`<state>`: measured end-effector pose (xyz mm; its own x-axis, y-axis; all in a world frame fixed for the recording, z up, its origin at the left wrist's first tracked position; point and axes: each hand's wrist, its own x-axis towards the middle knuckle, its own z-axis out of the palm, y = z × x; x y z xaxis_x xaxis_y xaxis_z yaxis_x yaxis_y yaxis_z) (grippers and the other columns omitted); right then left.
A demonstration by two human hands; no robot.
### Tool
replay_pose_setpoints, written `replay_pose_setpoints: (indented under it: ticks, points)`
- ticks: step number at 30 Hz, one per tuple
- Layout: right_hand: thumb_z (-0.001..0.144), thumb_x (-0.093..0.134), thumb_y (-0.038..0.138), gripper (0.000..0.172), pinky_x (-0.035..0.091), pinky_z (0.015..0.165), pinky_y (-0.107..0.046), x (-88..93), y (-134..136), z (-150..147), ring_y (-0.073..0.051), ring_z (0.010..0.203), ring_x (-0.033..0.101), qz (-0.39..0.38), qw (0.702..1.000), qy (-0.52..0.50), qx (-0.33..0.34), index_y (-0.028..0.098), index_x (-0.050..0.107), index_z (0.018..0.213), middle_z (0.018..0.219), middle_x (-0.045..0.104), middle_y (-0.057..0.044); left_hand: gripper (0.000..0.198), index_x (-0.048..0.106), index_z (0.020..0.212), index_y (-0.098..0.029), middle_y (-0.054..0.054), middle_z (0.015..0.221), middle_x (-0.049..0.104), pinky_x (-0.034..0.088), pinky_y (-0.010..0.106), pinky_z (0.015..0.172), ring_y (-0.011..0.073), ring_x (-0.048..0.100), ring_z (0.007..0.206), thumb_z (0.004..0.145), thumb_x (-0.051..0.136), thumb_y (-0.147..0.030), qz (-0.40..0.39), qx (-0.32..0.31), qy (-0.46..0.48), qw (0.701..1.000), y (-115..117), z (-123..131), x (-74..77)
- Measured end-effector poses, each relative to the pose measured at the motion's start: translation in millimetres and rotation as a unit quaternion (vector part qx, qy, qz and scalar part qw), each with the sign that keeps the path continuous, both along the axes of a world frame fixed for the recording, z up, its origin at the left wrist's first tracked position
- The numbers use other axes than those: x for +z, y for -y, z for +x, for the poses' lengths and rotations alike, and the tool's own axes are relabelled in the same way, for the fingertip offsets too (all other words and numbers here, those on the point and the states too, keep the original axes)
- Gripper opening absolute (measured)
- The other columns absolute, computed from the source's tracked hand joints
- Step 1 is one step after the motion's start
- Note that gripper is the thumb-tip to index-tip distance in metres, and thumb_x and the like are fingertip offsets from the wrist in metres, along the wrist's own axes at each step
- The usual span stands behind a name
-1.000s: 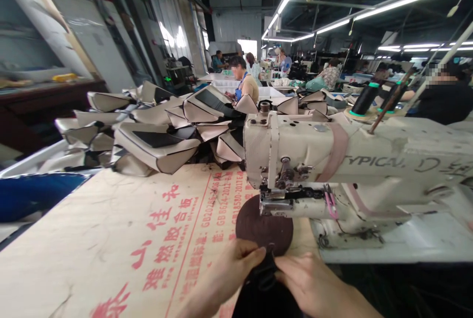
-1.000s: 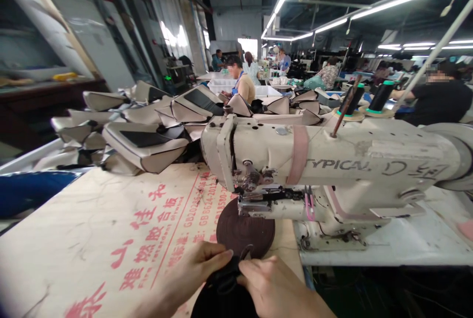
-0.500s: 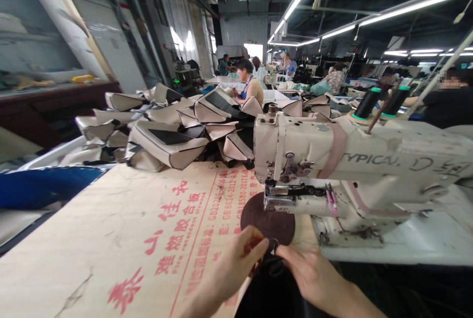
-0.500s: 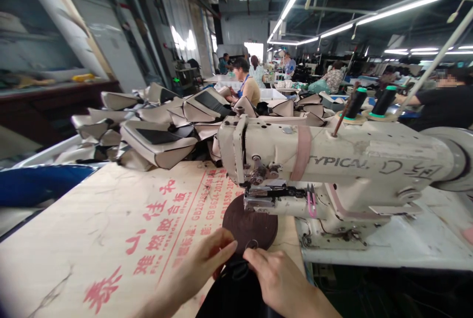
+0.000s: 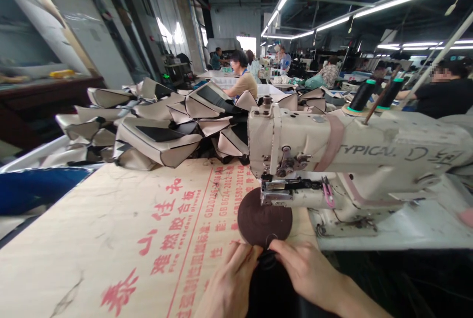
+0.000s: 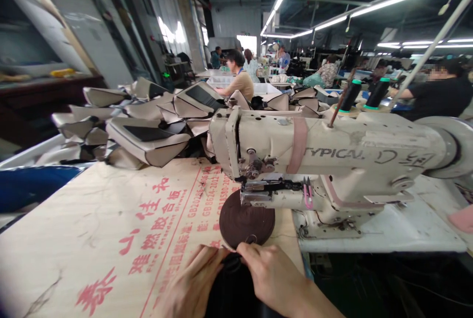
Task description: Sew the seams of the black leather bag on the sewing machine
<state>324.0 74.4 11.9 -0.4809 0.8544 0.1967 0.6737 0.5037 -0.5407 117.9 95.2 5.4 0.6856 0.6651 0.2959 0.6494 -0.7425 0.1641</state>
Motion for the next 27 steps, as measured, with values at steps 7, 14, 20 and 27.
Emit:
replay_pose_setpoints:
  ticks: [7, 14, 20, 27]
  points:
    - [0.091, 0.035, 0.013, 0.022, 0.044, 0.080, -0.025, 13.5, -8, 0, -0.013, 0.089, 0.051, -0.019, 0.999, -0.040, 0.012, 0.019, 0.053, 0.101, 0.096, 0.053, -0.004, 0.025, 0.058, 0.106, -0.024, 0.003, 0.104, 0.062, 0.049, 0.020, 0.087, 0.0138, 0.059, 0.098, 0.087, 0.042, -0.019, -0.194, 0.044, 0.139, 0.970, -3, 3, 19.5]
    - [0.091, 0.035, 0.014, 0.021, 0.044, 0.081, -0.029, 0.8, -10, 3, -0.015, 0.091, 0.049, -0.018, 0.996, -0.080, 0.028, 0.019, 0.052, 0.103, 0.095, 0.055, -0.004, 0.021, 0.063, 0.096, -0.024, 0.003, 0.095, 0.062, 0.049, 0.021, 0.083, 0.0135, 0.060, 0.090, 0.088, 0.044, -0.027, -0.275, 0.041, 0.204, 0.939, -10, 6, 19.3]
    - [0.092, 0.035, 0.016, 0.019, 0.042, 0.078, -0.029, -7.3, -8, 4, -0.015, 0.087, 0.048, -0.006, 0.994, -0.104, 0.023, 0.017, 0.053, 0.099, 0.092, 0.056, -0.005, 0.035, 0.053, 0.121, -0.031, 0.002, 0.128, 0.053, 0.041, 0.034, 0.099, 0.0191, 0.049, 0.117, 0.088, 0.041, -0.035, -0.363, 0.062, 0.215, 0.905, 8, -16, -0.3]
    - [0.092, 0.037, 0.024, 0.021, 0.040, 0.071, -0.025, 5.3, -14, -8, -0.013, 0.079, 0.051, -0.029, 0.981, -0.190, -0.036, 0.017, 0.056, 0.088, 0.082, 0.056, -0.003, 0.037, 0.059, 0.075, -0.017, 0.000, 0.070, 0.064, 0.047, 0.022, 0.065, 0.0157, 0.059, 0.069, 0.088, 0.036, -0.044, -0.273, 0.191, 0.281, 0.900, -16, 2, 5.9]
